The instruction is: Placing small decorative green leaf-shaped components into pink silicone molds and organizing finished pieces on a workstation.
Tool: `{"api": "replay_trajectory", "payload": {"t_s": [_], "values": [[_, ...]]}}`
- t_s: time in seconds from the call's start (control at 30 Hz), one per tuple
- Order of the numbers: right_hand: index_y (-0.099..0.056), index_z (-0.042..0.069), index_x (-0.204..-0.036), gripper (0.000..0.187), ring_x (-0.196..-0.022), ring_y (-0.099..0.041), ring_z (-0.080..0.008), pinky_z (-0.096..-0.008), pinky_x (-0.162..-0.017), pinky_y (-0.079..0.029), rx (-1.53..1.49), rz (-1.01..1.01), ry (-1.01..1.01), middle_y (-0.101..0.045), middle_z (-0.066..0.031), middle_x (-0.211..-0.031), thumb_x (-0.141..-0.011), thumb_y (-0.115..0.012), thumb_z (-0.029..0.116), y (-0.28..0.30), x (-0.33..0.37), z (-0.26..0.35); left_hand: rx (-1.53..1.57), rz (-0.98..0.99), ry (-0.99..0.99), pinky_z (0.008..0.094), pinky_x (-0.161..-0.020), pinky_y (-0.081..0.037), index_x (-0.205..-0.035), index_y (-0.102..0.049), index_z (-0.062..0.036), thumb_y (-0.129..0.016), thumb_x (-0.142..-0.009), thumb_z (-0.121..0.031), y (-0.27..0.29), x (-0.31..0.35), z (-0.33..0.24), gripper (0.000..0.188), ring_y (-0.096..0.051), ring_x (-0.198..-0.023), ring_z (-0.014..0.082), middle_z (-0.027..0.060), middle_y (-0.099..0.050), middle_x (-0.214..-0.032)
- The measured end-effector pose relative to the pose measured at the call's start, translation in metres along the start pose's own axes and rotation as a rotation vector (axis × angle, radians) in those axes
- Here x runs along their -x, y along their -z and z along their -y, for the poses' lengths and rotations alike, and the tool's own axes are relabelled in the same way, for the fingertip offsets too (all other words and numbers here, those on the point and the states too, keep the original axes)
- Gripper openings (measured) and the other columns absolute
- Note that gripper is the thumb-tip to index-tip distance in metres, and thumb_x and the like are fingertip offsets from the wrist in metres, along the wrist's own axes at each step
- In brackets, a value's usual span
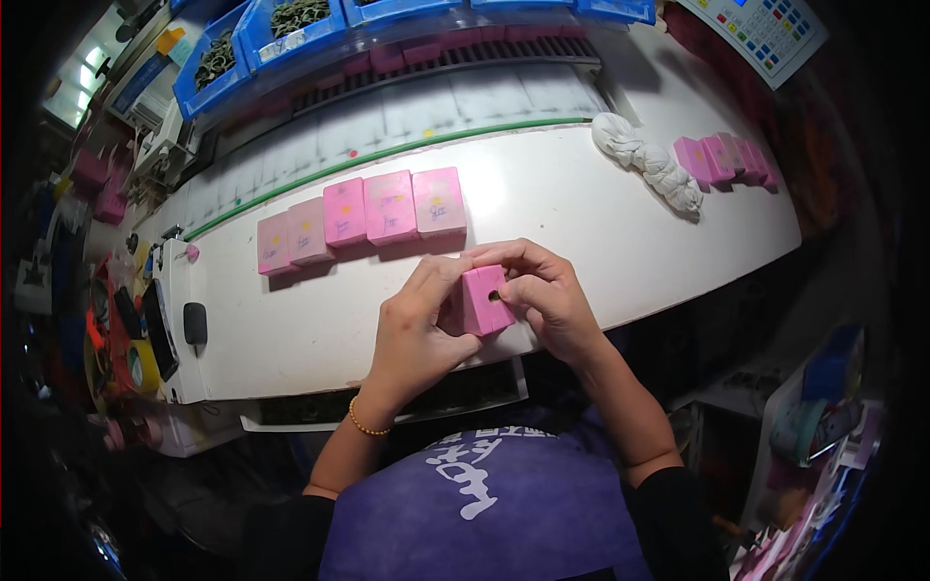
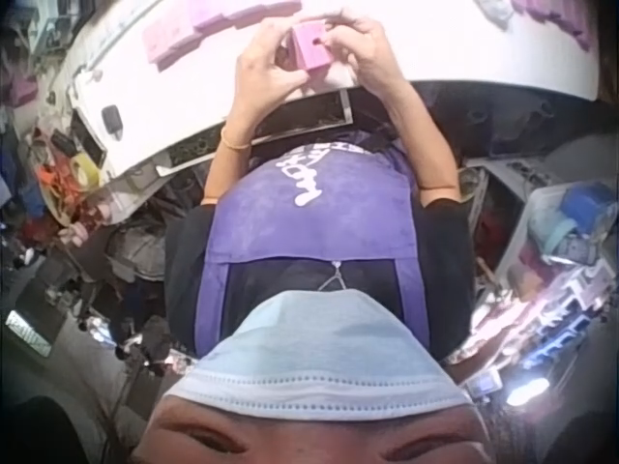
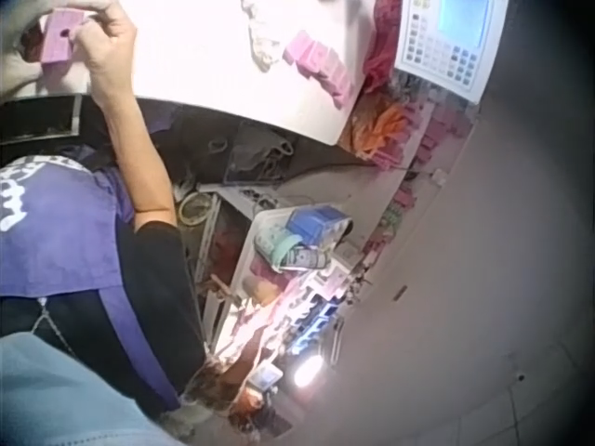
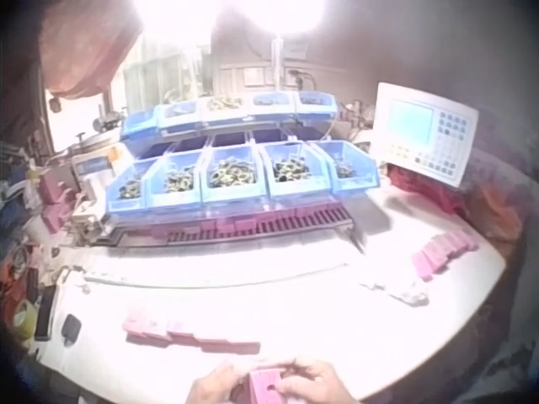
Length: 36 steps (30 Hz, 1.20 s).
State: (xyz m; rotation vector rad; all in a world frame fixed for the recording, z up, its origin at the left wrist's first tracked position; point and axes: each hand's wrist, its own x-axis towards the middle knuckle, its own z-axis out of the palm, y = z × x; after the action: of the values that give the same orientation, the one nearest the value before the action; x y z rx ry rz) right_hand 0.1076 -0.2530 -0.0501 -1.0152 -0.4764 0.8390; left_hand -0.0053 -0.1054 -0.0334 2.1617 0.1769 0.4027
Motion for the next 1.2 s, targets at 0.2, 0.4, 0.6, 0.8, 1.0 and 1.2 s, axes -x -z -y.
{"api": "replay_trajectory", "payload": {"t_s": [0.2, 0.4, 0.6, 0.8, 1.0, 1.2], "values": [[-0.067, -0.001, -0.107, 0.022, -0.101, -0.061, -0.011, -0.0288, -0.093, -0.049, -0.111, -0.094, 0.063, -0.067, -0.009, -0.113, -0.088, -0.055, 0.0, -0.005, 0.0, -0.014, -0.079, -0.032, 0.003, 0.0379, -0.072, -0.055, -0.122, -0.061, -0.0094, -0.072, -0.059, -0.008, -0.005, -0.001, -0.008, 0.063, -0.065, -0.083, 0.0307, 0.0105, -0.062, -0.101], [-0.067, -0.004, -0.106, 0.021, -0.094, -0.063, -0.0102, -0.0256, -0.087, -0.051, -0.286, -0.173, -0.049, -0.069, -0.0084, -0.103, -0.096, -0.052, 0.007, -0.004, -0.005, -0.009, -0.058, -0.064, -0.003, 0.034, -0.068, -0.055, -0.12, -0.061, -0.0087, -0.071, -0.06, -0.006, -0.011, -0.001, -0.009, 0.061, -0.065, -0.079, 0.0257, 0.0091, -0.061, -0.101], [-0.059, -0.005, -0.125, 0.034, -0.088, -0.063, -0.0104, -0.0234, -0.083, -0.052, -0.315, -0.146, -0.083, -0.067, -0.0099, -0.105, -0.094, -0.05, 0.005, -0.002, 0.003, -0.002, 0.047, -0.062, 0.129, 0.0283, -0.063, -0.053, -0.119, -0.063, -0.0081, -0.072, -0.06, -0.004, -0.011, 0.003, -0.007, 0.06, -0.063, -0.074, 0.0181, 0.0063, -0.061, -0.1], [-0.061, -0.004, -0.12, 0.035, -0.091, -0.063, -0.0101, -0.0259, -0.085, -0.053, -0.257, -0.104, -0.081, -0.065, -0.0109, -0.107, -0.087, -0.052, 0.002, -0.005, 0.007, -0.005, -0.006, -0.064, 0.065, 0.0294, -0.065, -0.054, -0.121, -0.062, -0.0088, -0.073, -0.06, -0.005, -0.014, 0.003, -0.001, 0.063, -0.063, -0.075, 0.0195, 0.0072, -0.06, -0.1], [-0.066, -0.003, -0.109, 0.023, -0.089, -0.062, -0.0093, -0.0251, -0.086, -0.052, -0.194, -0.141, 0.018, -0.067, -0.0071, -0.1, -0.091, -0.053, 0.005, -0.007, 0.002, -0.012, -0.057, -0.068, 0.023, 0.0323, -0.068, -0.055, -0.122, -0.061, -0.0094, -0.074, -0.059, -0.006, -0.015, 0.004, -0.005, 0.064, -0.066, -0.081, 0.0228, 0.0082, -0.062, -0.103], [-0.065, -0.001, -0.108, 0.021, -0.085, -0.058, -0.0088, -0.0254, -0.08, -0.049, -0.165, -0.216, -0.021, -0.065, -0.0073, -0.1, -0.095, -0.056, 0.011, 0.001, -0.009, -0.016, -0.074, -0.053, -0.055, 0.033, -0.068, -0.055, -0.12, -0.061, -0.0091, -0.078, -0.062, -0.007, -0.016, 0.001, -0.011, 0.06, -0.067, -0.081, 0.0228, 0.0083, -0.061, -0.102]]}}
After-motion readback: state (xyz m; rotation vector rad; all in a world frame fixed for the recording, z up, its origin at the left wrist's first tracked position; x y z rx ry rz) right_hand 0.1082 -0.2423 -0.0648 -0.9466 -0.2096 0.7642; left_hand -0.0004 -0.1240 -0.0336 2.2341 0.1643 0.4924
